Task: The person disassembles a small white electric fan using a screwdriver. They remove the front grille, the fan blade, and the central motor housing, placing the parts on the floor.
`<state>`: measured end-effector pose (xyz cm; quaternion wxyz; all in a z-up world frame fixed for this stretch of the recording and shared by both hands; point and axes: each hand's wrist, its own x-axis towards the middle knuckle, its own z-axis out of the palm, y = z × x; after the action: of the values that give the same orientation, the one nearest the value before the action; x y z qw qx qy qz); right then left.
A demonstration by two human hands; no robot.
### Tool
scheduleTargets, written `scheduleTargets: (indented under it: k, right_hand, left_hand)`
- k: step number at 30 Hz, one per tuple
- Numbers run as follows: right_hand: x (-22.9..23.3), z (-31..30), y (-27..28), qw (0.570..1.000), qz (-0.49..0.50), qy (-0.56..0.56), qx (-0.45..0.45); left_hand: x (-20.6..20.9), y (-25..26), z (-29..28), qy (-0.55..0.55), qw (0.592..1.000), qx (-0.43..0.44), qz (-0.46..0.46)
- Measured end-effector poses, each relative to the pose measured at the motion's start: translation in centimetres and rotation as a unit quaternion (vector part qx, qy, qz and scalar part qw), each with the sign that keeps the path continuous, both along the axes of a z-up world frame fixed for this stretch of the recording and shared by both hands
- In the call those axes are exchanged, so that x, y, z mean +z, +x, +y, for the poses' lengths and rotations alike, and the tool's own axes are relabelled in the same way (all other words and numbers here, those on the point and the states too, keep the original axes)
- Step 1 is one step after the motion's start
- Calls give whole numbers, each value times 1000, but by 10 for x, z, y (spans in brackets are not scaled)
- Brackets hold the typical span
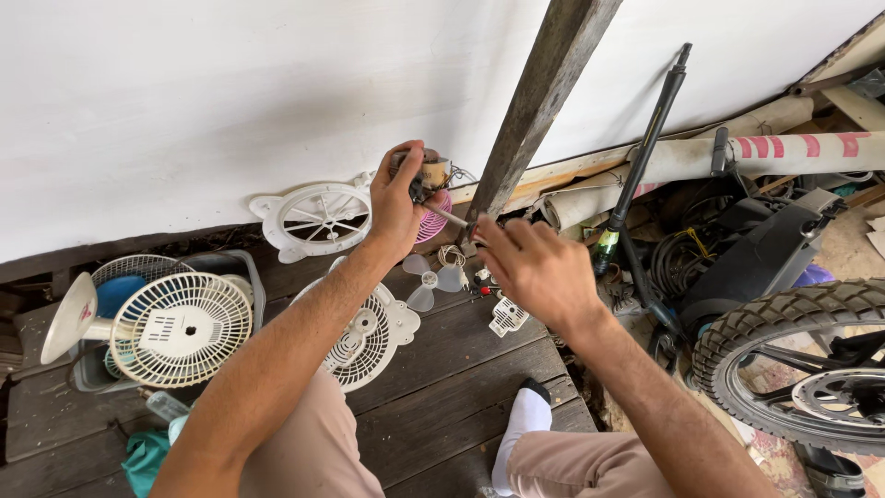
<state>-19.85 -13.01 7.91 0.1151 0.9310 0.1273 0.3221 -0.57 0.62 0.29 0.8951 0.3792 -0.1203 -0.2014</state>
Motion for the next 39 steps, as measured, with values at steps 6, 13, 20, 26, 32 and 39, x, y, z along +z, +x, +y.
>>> scheduleTargets:
  k: [6, 13, 20, 26, 32, 39]
  right_hand:
    - [25, -1, -1, 993, 21, 110, -21]
    - [30, -9, -2, 940, -104, 324, 12]
    - [55, -1, -6, 961, -27, 274, -42]
    - [74, 7, -9, 946, 61, 319, 8]
    - [74, -2, -14, 934, 108, 321, 118]
    - [58, -25, 0, 852, 97, 459, 231]
  left_hand:
    - [0, -10, -7, 4, 997, -4, 75]
    - [5, -27, -11, -6, 994, -24, 109]
    - [12, -35, -5, 15, 991, -23, 130]
    - [15, -36, -2, 61, 990, -3, 130]
    - [24, -25, 9, 111, 985, 20, 132]
    - [45, -28, 20, 115, 987, -12, 114]
